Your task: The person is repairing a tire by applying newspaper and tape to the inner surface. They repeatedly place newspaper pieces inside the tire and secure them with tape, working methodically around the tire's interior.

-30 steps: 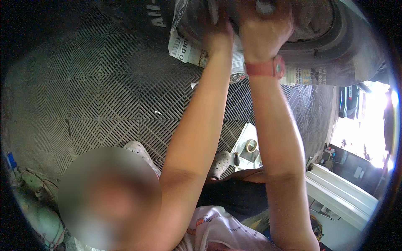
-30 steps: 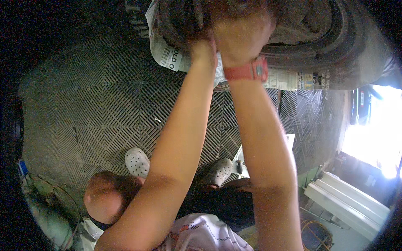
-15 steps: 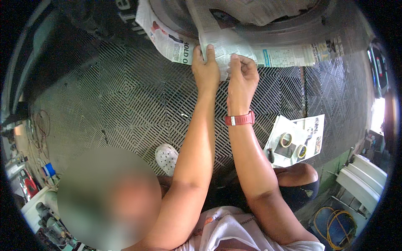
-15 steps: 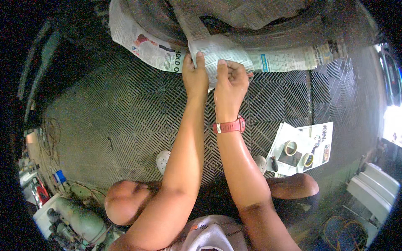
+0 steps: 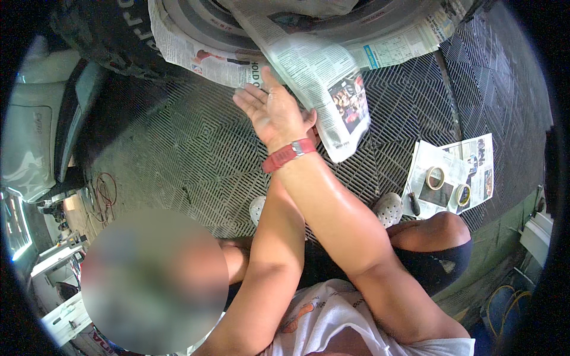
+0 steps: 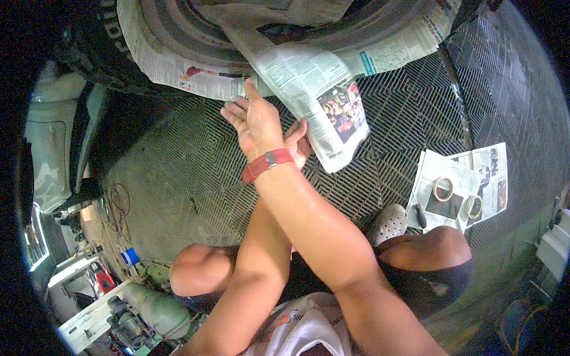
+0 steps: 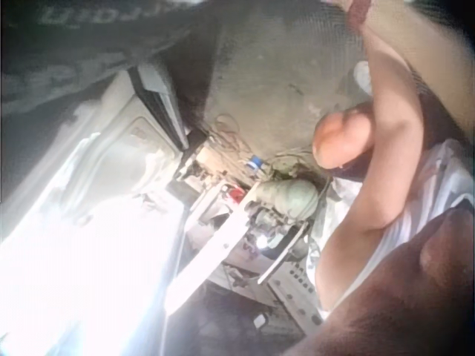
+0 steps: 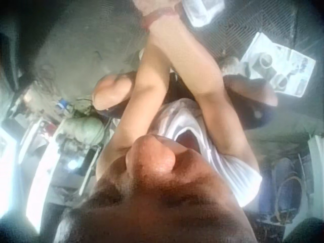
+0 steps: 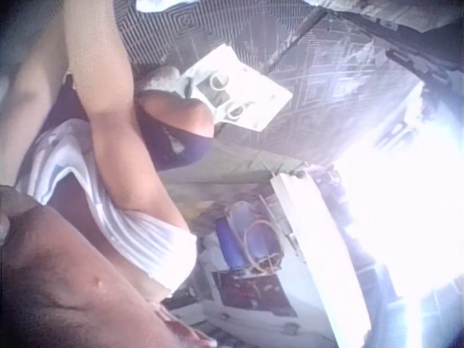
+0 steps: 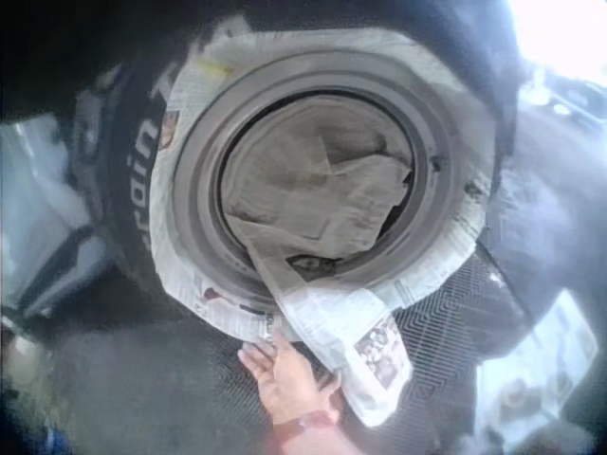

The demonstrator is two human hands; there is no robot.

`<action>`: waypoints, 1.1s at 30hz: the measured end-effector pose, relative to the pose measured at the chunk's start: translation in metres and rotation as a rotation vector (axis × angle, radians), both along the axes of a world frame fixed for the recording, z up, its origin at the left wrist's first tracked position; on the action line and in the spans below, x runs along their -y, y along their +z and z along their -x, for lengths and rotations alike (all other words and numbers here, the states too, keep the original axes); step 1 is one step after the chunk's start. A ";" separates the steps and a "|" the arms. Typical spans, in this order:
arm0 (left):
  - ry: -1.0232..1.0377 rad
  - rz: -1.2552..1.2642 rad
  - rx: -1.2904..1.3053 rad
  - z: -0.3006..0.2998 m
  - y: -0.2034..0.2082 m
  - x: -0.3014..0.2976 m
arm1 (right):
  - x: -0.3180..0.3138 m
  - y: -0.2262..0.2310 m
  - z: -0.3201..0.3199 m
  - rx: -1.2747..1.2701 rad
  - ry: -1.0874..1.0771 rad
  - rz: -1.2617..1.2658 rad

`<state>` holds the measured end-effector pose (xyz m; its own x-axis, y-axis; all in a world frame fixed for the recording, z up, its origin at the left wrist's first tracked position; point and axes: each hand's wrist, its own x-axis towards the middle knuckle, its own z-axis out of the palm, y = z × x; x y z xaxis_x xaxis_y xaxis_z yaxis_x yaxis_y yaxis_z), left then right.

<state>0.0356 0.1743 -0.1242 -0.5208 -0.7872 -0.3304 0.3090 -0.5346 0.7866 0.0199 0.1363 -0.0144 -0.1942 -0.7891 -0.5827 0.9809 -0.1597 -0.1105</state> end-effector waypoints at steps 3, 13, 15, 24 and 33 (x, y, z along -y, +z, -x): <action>-0.073 -0.043 0.018 0.003 -0.008 -0.012 | 0.008 -0.020 -0.010 0.022 -0.226 -0.051; -1.041 0.373 1.093 -0.063 -0.005 0.030 | 0.019 -0.061 0.027 -0.249 -0.349 -0.012; -1.683 0.625 1.532 -0.068 0.033 0.061 | 0.021 -0.072 0.047 -0.338 -0.348 -0.033; -0.575 2.349 1.514 -0.026 0.219 0.164 | 0.009 -0.072 0.072 -0.400 -0.229 0.111; -0.838 2.129 2.050 -0.024 0.183 0.217 | -0.006 -0.052 0.061 -1.230 -0.422 -0.080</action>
